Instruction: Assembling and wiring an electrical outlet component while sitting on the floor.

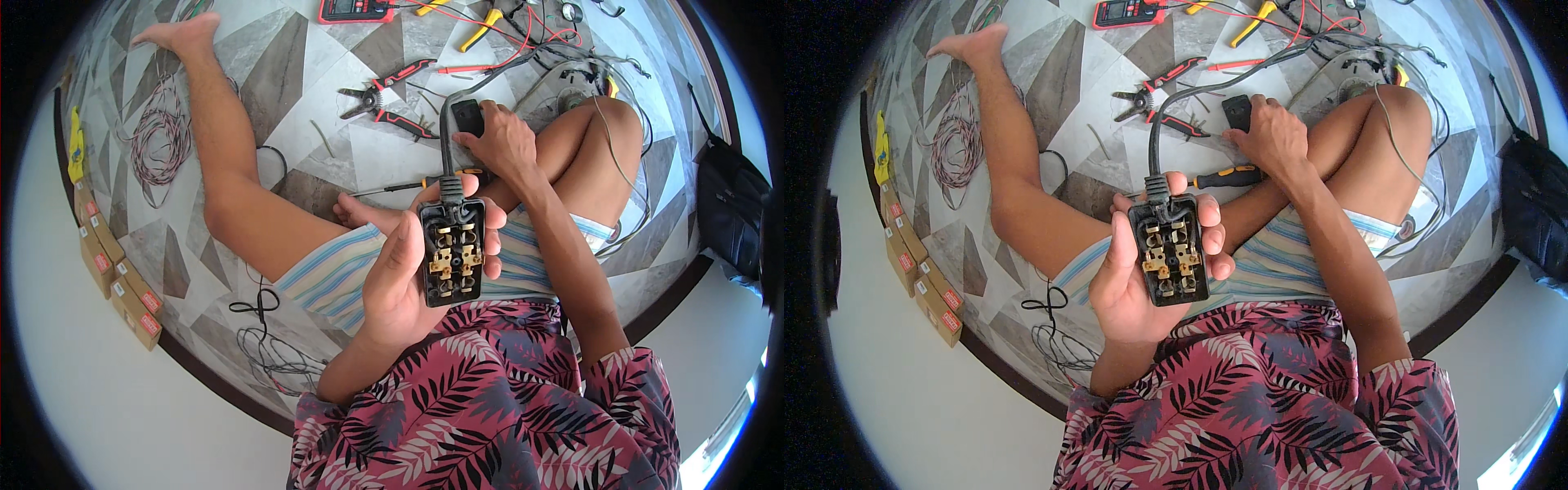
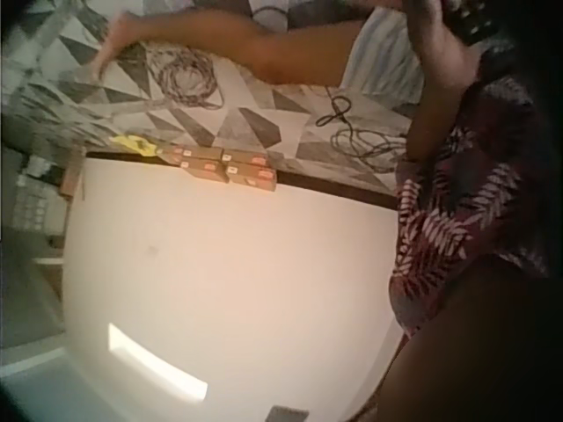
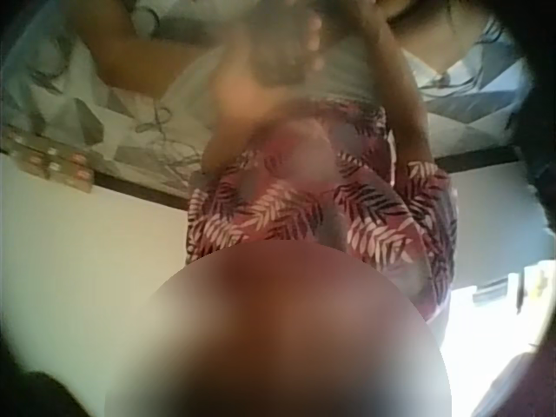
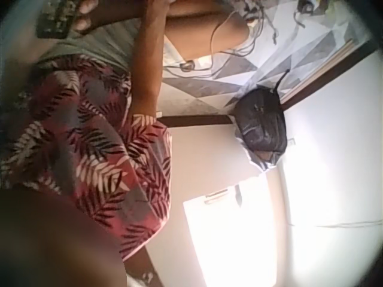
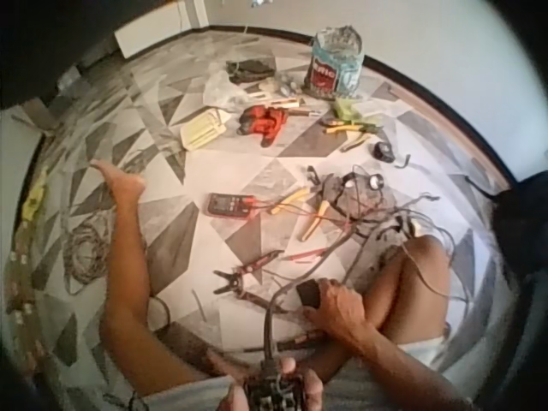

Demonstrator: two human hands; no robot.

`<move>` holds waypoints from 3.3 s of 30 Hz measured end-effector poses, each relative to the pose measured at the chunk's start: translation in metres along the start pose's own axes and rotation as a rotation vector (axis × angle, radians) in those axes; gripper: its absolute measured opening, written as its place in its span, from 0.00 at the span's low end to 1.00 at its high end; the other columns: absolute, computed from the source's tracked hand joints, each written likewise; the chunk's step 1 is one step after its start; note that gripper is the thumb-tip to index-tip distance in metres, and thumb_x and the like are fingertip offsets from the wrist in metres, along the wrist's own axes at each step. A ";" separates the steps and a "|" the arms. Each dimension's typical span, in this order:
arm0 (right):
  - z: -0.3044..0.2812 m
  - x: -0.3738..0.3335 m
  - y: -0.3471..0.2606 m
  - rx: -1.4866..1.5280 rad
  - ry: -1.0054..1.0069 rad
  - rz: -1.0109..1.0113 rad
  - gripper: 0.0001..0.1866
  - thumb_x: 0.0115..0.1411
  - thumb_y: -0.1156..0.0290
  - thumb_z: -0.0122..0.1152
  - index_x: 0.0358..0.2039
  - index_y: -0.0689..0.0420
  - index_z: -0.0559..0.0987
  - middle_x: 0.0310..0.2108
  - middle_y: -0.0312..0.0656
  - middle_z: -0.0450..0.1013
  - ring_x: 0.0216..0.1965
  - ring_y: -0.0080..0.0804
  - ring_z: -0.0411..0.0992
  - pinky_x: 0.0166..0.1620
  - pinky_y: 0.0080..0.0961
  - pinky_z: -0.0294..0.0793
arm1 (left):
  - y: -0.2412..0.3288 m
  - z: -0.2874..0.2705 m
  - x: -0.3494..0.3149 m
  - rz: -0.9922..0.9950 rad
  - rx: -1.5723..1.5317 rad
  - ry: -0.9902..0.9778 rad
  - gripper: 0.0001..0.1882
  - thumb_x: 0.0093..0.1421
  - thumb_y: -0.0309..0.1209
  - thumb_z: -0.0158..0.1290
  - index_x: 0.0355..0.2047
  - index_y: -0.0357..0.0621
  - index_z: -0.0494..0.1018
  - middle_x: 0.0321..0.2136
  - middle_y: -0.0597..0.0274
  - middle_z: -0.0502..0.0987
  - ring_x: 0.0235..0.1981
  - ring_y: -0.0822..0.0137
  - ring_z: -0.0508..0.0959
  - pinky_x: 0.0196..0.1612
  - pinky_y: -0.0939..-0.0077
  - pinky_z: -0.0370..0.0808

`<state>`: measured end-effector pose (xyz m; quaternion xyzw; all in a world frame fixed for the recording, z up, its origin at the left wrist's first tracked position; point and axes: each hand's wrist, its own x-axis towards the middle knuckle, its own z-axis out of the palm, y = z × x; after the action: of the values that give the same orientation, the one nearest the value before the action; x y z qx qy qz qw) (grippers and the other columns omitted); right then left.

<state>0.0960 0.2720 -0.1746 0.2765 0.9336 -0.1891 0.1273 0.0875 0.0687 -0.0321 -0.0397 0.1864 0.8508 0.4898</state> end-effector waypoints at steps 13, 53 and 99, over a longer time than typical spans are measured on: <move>-0.017 -0.008 -0.008 0.256 0.342 -0.129 0.23 0.49 0.62 0.70 0.42 0.61 0.76 0.41 0.52 0.70 0.39 0.48 0.75 0.40 0.38 0.76 | -0.003 -0.003 -0.003 0.008 -0.031 0.116 0.32 0.70 0.50 0.39 0.62 0.37 0.57 0.50 0.47 0.71 0.42 0.64 0.76 0.40 0.69 0.76; -0.126 -0.066 -0.068 0.809 -0.174 -0.763 0.16 0.48 0.76 0.73 0.39 0.63 0.82 0.31 0.45 0.77 0.34 0.37 0.74 0.38 0.29 0.72 | 0.056 -0.015 -0.024 0.019 0.753 0.240 0.24 0.69 0.36 0.41 0.54 0.23 0.66 0.39 0.48 0.79 0.32 0.61 0.83 0.35 0.75 0.82; -0.143 -0.081 -0.062 0.891 -0.069 -0.953 0.12 0.51 0.79 0.68 0.38 0.62 0.82 0.31 0.43 0.78 0.33 0.37 0.76 0.39 0.31 0.69 | 0.056 -0.019 -0.034 0.149 0.699 0.015 0.28 0.66 0.40 0.47 0.51 0.18 0.67 0.37 0.41 0.79 0.26 0.62 0.82 0.31 0.77 0.79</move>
<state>0.1077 0.2469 -0.0012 -0.1477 0.7816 -0.6023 -0.0675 0.0556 0.0092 -0.0255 0.1378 0.4722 0.7687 0.4089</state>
